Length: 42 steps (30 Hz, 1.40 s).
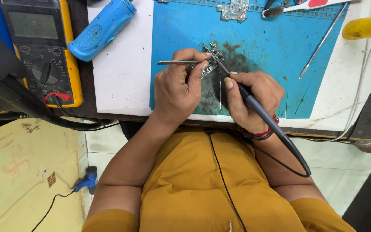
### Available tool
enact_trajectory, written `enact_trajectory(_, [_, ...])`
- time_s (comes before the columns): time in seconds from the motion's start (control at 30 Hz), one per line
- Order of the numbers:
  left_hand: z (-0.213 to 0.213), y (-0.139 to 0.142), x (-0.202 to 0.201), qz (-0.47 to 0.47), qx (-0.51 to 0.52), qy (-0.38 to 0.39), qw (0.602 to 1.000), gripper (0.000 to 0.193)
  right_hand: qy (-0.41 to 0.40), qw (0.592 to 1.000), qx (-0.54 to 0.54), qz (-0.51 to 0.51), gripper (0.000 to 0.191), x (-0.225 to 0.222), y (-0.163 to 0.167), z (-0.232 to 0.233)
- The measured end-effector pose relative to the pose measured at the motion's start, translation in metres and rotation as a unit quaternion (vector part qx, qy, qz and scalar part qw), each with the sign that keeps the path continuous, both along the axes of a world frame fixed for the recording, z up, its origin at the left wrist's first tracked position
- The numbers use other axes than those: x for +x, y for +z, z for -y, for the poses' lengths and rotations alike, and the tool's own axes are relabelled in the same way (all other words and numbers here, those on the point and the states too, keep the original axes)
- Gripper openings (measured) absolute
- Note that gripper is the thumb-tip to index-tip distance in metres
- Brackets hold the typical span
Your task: The person solders components on a small circuit board at a workbench, holding the board steady with a flat metal tool in one hand while applying a soldering iron to the board's contacts with the other hand. They reposition the board repeatedly to solder different points and set the board down on the mat near the end.
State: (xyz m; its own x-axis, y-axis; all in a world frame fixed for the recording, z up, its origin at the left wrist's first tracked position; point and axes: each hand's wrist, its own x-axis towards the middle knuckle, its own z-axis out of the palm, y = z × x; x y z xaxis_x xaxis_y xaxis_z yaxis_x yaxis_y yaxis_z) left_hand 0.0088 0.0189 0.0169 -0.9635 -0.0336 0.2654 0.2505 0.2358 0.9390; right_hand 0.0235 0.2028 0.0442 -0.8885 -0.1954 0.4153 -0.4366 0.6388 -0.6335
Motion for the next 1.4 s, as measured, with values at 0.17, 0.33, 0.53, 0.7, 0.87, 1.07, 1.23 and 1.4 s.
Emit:
enact_trajectory(0.17, [-0.0008,-0.002,-0.0007,-0.015,-0.001,0.004,1.0,0.014,0.013,1.0,-0.002,0.0,0.013,-0.0008,0.0006,-0.0007])
enact_trajectory(0.33, [-0.0013,-0.002,-0.0009,-0.016,-0.002,0.005,1.0,0.014,0.006,1.0,0.0,-0.003,0.013,-0.0009,0.0008,-0.0002])
enact_trajectory(0.53, [-0.0013,-0.0004,-0.0006,-0.006,-0.001,0.004,1.0,0.015,-0.003,1.0,0.008,0.002,0.013,0.0002,0.0017,0.0])
enact_trajectory(0.7, [-0.0009,-0.0002,-0.0008,-0.009,-0.005,0.003,1.0,0.015,0.015,1.0,0.003,0.003,0.013,-0.0006,0.0019,0.0])
enact_trajectory(0.87, [-0.0009,-0.0005,-0.0012,-0.014,-0.005,0.004,1.0,0.015,0.006,1.0,0.002,-0.001,0.013,-0.0011,0.0022,0.0003])
enact_trajectory(1.07, [-0.0011,-0.001,-0.0008,-0.009,-0.005,0.005,1.0,0.015,0.018,1.0,0.005,0.003,0.013,-0.0005,0.0021,0.0001])
enact_trajectory(1.23, [-0.0011,-0.0011,-0.001,-0.004,-0.008,0.006,1.0,0.016,0.015,1.0,-0.003,-0.001,0.014,-0.0011,0.0015,0.0008])
enact_trajectory(1.4, [-0.0011,-0.001,-0.0013,-0.008,-0.002,0.006,1.0,0.016,0.015,1.0,-0.001,-0.005,0.013,-0.0017,0.0022,0.0008])
